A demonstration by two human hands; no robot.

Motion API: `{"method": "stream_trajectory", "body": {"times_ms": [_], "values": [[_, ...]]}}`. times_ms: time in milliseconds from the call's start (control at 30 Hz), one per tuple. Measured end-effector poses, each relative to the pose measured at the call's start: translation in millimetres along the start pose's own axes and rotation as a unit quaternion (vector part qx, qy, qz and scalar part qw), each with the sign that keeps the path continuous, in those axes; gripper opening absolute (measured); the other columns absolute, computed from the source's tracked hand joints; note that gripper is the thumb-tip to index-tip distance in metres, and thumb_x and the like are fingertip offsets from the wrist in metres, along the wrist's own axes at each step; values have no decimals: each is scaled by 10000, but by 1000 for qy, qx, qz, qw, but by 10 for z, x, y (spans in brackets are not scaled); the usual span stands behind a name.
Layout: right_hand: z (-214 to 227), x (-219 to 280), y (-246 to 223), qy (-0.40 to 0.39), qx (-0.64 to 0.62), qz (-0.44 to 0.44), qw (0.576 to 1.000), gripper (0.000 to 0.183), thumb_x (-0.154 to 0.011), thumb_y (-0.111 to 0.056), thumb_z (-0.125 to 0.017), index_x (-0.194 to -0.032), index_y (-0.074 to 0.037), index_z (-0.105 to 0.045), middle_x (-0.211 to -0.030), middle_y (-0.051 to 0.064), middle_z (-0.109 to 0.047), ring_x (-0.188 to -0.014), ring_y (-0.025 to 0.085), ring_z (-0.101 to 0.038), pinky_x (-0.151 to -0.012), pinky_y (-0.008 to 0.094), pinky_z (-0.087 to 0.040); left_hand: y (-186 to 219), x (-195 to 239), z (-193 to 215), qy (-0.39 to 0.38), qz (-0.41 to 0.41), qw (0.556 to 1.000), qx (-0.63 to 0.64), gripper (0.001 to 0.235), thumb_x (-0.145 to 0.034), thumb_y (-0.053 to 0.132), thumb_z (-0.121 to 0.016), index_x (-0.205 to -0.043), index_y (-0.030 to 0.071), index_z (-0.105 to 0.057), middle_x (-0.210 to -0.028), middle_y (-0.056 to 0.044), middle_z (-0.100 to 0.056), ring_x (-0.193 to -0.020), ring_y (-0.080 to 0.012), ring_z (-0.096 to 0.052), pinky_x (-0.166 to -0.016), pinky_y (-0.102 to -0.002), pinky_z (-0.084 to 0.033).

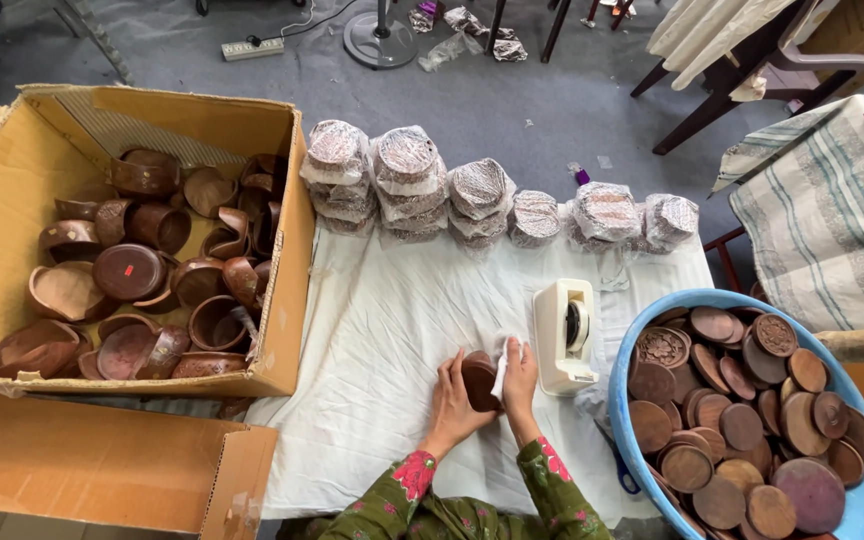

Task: The person wipes a small wooden bowl with a white cloth, then picks up a wooden lid from a blue basin and wipes it. They place the lid on the bowl, wipe the top, and then pick up a piece of plastic wrap.

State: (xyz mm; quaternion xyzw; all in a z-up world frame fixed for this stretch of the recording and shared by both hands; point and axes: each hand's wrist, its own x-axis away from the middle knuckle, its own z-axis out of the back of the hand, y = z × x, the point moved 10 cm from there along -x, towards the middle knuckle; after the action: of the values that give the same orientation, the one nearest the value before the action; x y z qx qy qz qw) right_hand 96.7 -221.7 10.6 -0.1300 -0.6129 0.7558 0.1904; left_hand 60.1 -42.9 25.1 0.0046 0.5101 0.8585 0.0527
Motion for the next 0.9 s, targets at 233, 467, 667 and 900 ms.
{"method": "stream_trajectory", "body": {"times_ms": [233,467,667,900], "values": [[144,78,-204,58,-67,-6,996,382,-1082,-381,-476,-1067,-46,-659,-764,-35,-593,-653,76,-488,-575,274,-405,221,-94,348,-34,-126,990,-53,1299,-606,356,-929,-1629,77,-180,-1491,-161,-520,-1330,-378,-513,-1119,-490,-376],[-660,707,-936,-116,383,384,832,561,-1062,-331,-467,-1500,18,-426,-1518,212,-478,-1378,361,-456,-1111,497,-361,-394,1,119,13,-115,992,-48,1233,-629,348,-927,-1604,50,-234,-1522,-169,-507,-1367,-348,-515,-1139,-451,-380],[-879,567,-698,-289,414,374,778,630,-1037,-373,-459,-1551,-20,-369,-1636,153,-340,-1528,323,-273,-1212,529,-171,-134,-25,295,3,-106,993,-44,1298,-578,447,-978,-1557,36,-230,-1527,-183,-461,-1334,-365,-501,-1115,-456,-374],[-1201,689,-742,-181,450,365,795,540,-1069,-322,-433,-1511,-11,-442,-1617,133,-402,-1522,285,-316,-1242,522,-181,-238,78,270,74,-174,979,-70,1310,-651,363,-921,-1557,-59,-75,-1564,-328,-318,-1398,-456,-413,-1100,-465,-355]]}}
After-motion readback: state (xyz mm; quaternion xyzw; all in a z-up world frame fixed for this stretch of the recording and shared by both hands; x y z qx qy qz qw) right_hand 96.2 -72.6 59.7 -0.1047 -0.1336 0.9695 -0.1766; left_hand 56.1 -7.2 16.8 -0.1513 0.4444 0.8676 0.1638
